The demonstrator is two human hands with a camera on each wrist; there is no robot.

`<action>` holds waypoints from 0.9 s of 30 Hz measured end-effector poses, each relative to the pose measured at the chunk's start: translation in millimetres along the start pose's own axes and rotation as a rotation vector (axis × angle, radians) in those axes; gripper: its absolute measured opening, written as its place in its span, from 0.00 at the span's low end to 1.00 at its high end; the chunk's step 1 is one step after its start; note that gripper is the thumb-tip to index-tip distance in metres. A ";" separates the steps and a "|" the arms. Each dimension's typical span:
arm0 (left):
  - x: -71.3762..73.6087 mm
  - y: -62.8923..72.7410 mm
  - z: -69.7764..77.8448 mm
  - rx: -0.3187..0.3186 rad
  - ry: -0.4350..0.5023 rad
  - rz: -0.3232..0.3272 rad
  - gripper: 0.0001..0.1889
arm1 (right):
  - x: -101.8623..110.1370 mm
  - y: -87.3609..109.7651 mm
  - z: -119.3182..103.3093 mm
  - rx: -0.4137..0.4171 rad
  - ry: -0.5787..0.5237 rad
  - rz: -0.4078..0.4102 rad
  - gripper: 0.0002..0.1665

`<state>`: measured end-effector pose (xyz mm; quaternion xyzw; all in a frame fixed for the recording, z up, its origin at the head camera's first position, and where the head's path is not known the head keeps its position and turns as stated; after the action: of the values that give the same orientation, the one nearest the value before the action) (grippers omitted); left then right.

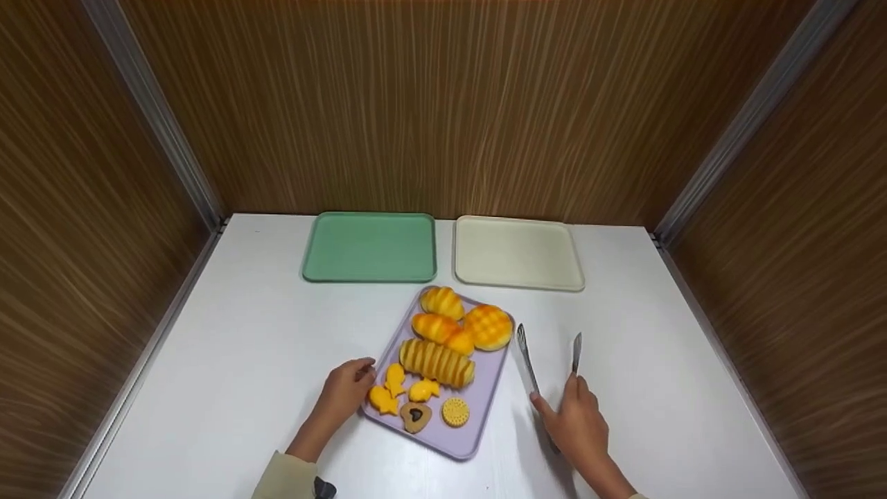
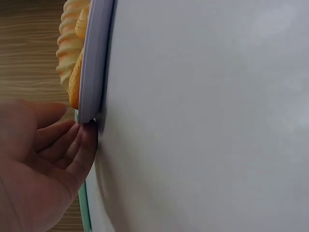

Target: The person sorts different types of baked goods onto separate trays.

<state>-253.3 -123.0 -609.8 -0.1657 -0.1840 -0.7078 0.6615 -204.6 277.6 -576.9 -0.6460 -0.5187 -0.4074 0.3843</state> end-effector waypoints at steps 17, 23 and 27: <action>-3.7 -3.8 -3.0 0.025 -0.005 -0.011 0.16 | -5.9 -2.8 11.3 -0.006 -0.019 0.014 0.49; -2.8 -4.6 -3.2 0.011 -0.027 -0.001 0.16 | 0.0 -4.2 15.8 -0.008 -0.059 0.009 0.46; -3.5 -5.3 -4.1 0.015 -0.016 -0.003 0.16 | 3.6 -5.3 17.3 0.024 -0.073 -0.003 0.41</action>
<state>-258.3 -121.5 -615.3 -0.1660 -0.1951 -0.7060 0.6603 -207.2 295.7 -579.6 -0.6550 -0.5382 -0.3779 0.3722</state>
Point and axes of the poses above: each hand's wrist, its own y-axis away from the middle knuckle, its own x-axis out of the back of the hand, z = x × y, the point moved 7 cm from there along -y, towards the middle knuckle, and after that the axes turned 3 degrees about y, right-handed, at the moved point
